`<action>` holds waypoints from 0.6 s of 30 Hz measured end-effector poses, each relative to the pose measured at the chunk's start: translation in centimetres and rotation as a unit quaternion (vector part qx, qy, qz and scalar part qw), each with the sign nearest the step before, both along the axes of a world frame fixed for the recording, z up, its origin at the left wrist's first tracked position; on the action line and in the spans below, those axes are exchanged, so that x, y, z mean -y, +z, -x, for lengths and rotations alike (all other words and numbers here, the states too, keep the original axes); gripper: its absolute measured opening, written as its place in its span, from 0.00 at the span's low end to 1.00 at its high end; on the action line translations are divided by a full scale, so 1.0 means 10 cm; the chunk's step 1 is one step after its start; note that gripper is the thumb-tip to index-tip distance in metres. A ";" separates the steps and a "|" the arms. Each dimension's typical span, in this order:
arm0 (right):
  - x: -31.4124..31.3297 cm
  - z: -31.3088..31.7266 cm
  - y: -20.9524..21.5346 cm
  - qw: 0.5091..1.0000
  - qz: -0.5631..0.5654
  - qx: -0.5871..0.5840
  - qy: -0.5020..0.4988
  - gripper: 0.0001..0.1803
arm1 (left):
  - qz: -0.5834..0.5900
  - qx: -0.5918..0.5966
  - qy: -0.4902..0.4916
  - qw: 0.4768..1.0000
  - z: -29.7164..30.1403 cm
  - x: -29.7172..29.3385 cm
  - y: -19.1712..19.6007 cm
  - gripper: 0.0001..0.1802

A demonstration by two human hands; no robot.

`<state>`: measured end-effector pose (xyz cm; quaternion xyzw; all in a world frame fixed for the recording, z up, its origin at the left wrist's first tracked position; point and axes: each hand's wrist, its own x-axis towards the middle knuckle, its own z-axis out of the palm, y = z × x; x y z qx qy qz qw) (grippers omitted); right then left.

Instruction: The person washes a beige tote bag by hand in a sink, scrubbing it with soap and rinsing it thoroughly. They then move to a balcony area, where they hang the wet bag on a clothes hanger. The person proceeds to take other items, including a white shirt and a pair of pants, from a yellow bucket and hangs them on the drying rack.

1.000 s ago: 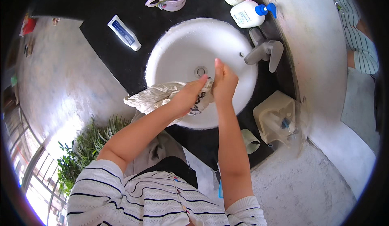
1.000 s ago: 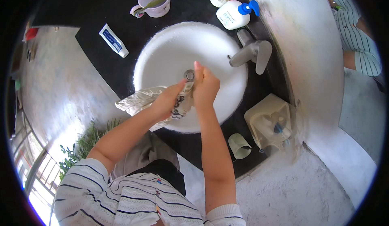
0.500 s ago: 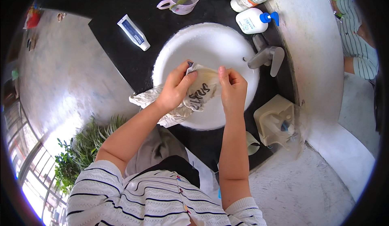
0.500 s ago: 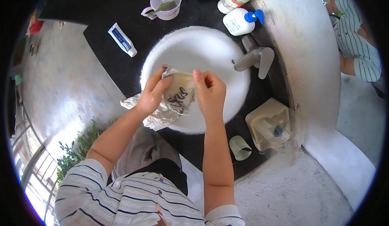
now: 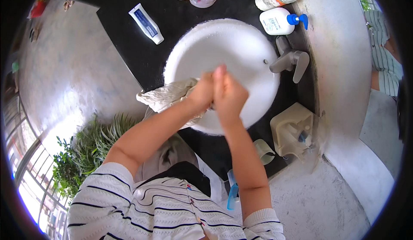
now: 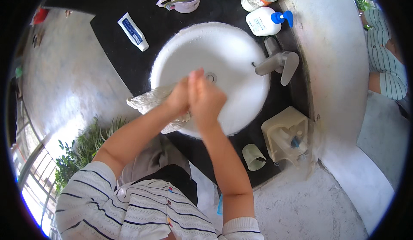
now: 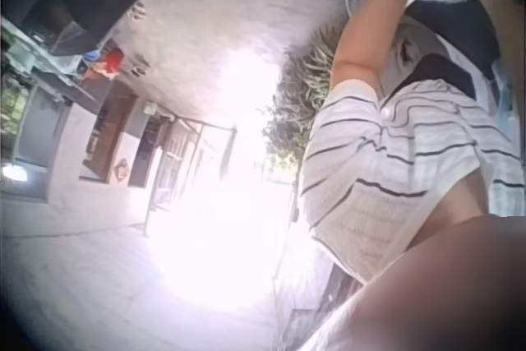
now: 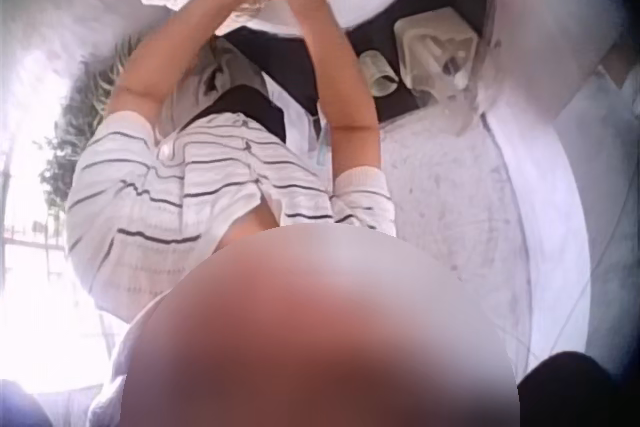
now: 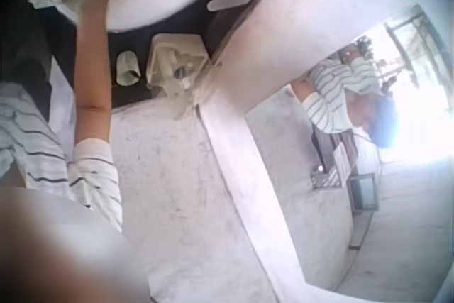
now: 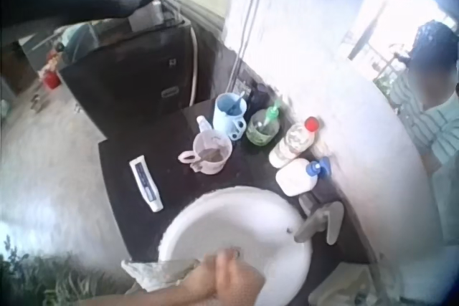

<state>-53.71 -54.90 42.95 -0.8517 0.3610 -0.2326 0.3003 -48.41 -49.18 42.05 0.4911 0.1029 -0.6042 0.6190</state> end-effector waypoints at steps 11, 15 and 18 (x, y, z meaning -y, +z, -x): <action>0.50 0.24 -0.22 0.950 -0.287 0.005 -0.123 0.29 | -0.028 -0.052 -0.023 0.998 0.12 0.03 -0.05 0.22; 0.36 0.30 -0.11 0.869 -0.431 0.166 -0.177 0.29 | -0.053 -0.097 0.113 0.987 -0.06 0.08 0.04 0.22; 0.09 0.17 -0.09 0.970 -0.212 0.041 -0.111 0.28 | -0.057 -0.025 0.013 0.998 -0.02 0.10 -0.20 0.29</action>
